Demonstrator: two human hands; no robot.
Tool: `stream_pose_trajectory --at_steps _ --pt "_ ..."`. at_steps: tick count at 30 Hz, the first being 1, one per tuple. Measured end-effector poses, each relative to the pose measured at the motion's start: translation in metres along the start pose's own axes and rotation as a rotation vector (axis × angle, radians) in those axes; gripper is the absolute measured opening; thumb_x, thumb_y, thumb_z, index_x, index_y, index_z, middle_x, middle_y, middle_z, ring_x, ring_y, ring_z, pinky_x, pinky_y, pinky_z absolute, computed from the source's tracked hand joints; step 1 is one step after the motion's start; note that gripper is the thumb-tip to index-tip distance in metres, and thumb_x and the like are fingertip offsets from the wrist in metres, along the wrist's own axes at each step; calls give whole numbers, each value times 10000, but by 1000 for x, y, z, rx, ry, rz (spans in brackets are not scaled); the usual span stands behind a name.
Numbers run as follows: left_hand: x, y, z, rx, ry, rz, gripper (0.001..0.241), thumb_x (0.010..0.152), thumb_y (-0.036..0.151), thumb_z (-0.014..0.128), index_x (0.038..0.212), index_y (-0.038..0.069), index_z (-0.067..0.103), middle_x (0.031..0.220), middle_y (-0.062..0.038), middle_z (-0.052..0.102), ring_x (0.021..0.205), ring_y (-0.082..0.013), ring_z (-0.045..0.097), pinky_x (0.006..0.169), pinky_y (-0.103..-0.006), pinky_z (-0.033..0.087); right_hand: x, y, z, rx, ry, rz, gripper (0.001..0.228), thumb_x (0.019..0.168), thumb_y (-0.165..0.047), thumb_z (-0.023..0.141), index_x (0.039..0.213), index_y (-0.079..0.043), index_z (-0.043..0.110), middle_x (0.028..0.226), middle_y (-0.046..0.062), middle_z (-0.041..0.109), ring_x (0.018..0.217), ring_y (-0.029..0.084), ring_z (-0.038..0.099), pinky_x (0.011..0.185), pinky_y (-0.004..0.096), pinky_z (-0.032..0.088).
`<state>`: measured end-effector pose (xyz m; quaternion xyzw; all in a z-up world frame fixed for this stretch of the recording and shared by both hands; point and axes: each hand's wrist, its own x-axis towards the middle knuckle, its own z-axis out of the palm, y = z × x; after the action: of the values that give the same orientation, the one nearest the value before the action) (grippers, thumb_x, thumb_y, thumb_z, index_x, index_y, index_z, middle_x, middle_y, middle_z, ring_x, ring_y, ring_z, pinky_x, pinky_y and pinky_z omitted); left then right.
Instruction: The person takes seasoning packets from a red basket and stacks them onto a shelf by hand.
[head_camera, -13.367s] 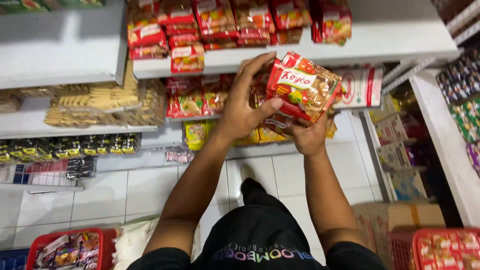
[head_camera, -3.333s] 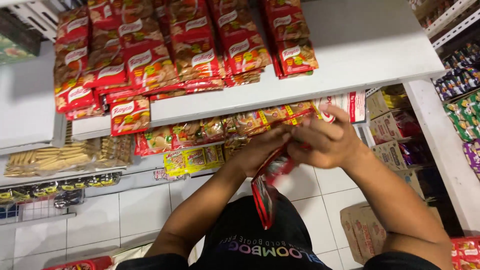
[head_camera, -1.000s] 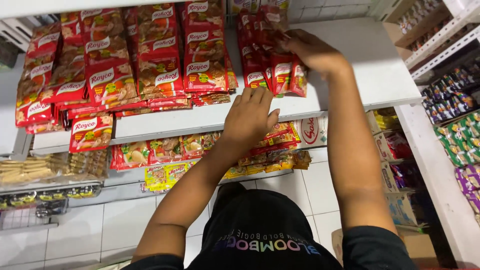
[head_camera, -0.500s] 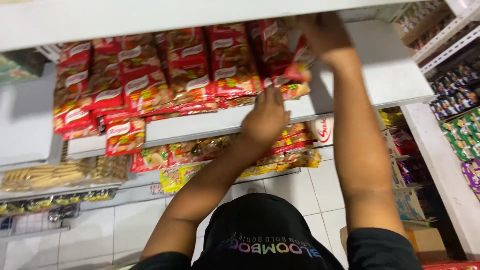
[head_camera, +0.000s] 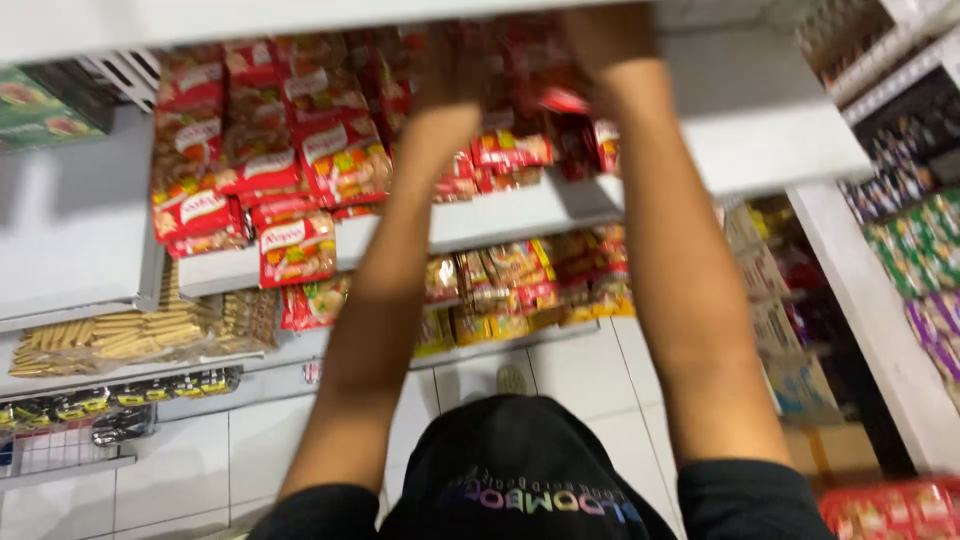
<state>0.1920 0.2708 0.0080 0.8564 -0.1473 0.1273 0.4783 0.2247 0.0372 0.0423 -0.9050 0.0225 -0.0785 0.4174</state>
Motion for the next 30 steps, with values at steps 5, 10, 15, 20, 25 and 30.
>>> stream_pose_trajectory --at_steps 5,10,15,20,25,30 --pt "32 -13 -5 502 209 340 408 999 267 588 1344 57 526 1336 -271 592 1191 -528 557 992 -632 443 19 29 95 -257 234 -644 605 863 -295 770 1302 82 594 1081 332 679 993 491 650 810 551 520" --pt "14 8 -17 294 -187 191 400 1038 306 559 1361 72 524 1363 -248 596 1257 -480 563 1036 -592 465 6 31 86 64 25 -529 543 996 -160 672 1495 -44 492 1362 203 691 1196 319 687 980 411 572" --pt "46 24 -11 425 -68 264 506 993 359 577 1398 68 489 1416 -273 520 1276 -513 493 1022 -642 405 -46 -27 48 398 -311 -158 601 877 -181 749 1427 -56 541 1254 163 714 1093 241 725 838 304 660" --pt "70 -12 -10 482 -112 224 574 982 396 576 1442 78 448 1472 -281 448 1324 -524 421 1036 -656 365 -75 -30 49 217 -36 -184 605 973 -214 696 1527 -98 483 1368 129 666 1201 227 652 961 342 544" --pt "80 -28 -7 528 -263 206 643 970 432 576 1487 88 408 1527 -288 376 1372 -536 349 1049 -670 325 -82 -22 71 186 81 -470 729 1023 -158 701 1627 -63 304 1491 298 523 1368 375 502 1133 395 421" --pt "72 -1 -19 564 -322 196 711 978 514 589 1496 81 365 1560 -308 325 1388 -591 299 1022 -754 290 -91 -35 66 481 -97 -98 775 942 -235 650 1615 -140 278 1451 162 622 1315 253 598 1102 337 453"
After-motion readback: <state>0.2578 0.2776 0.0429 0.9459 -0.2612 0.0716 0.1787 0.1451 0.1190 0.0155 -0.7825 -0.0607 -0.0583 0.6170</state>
